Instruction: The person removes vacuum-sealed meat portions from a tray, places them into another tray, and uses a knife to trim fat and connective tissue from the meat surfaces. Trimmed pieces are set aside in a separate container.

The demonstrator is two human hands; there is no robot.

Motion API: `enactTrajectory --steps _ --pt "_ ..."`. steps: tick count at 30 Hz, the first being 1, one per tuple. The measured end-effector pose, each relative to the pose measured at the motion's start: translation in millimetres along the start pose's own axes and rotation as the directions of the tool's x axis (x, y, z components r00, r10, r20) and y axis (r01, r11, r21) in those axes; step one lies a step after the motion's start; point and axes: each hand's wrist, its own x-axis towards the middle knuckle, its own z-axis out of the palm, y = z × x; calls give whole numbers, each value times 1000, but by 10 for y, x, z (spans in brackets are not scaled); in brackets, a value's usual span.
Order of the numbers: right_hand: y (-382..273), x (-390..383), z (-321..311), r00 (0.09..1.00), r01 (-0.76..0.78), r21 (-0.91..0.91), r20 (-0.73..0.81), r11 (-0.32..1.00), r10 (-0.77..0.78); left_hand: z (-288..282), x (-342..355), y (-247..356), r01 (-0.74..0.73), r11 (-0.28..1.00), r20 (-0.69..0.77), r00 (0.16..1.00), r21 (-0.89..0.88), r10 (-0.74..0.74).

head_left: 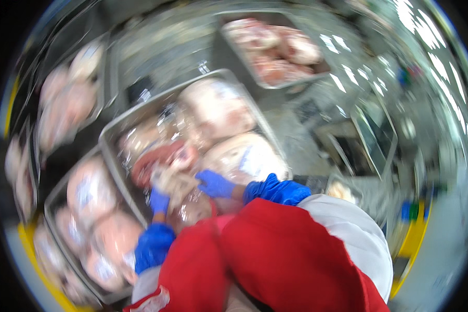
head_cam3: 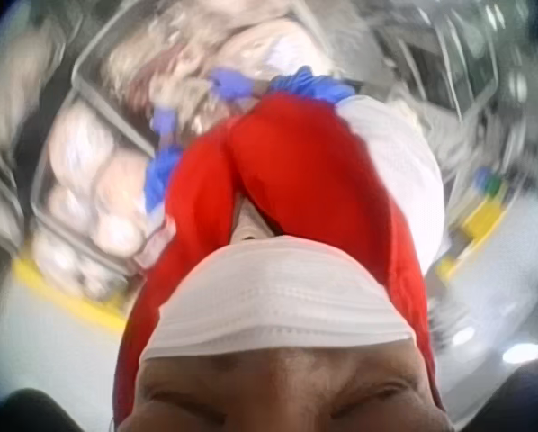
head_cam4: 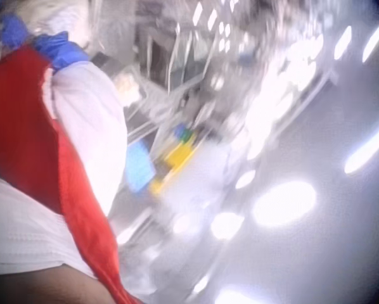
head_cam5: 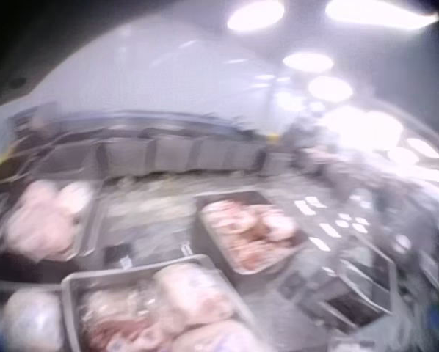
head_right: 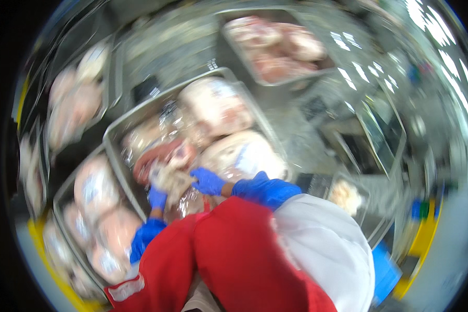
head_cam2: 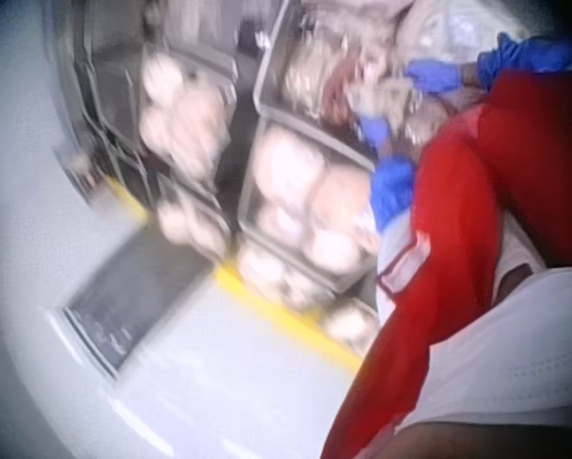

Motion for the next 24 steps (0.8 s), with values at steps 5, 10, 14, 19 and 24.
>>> enactTrajectory --steps 5,10,14,19,24 --pt "1052 -1325 -298 938 -302 -87 -204 949 280 479 56 372 -103 991 14 995 83 103" --pt "1390 -2928 -49 632 -706 140 -319 694 706 1077 -89 1200 -291 941 122 954 174 272" --pt "619 -3614 -620 543 -790 201 -206 579 814 1124 -260 1540 -392 887 127 920 243 371" --pt "767 -5229 -681 117 -931 251 -479 263 870 1687 -708 2188 -550 793 232 833 261 502" --pt "-880 -6862 -1749 -397 -917 390 -863 -89 313 2155 -1101 2703 -580 755 194 815 306 546"
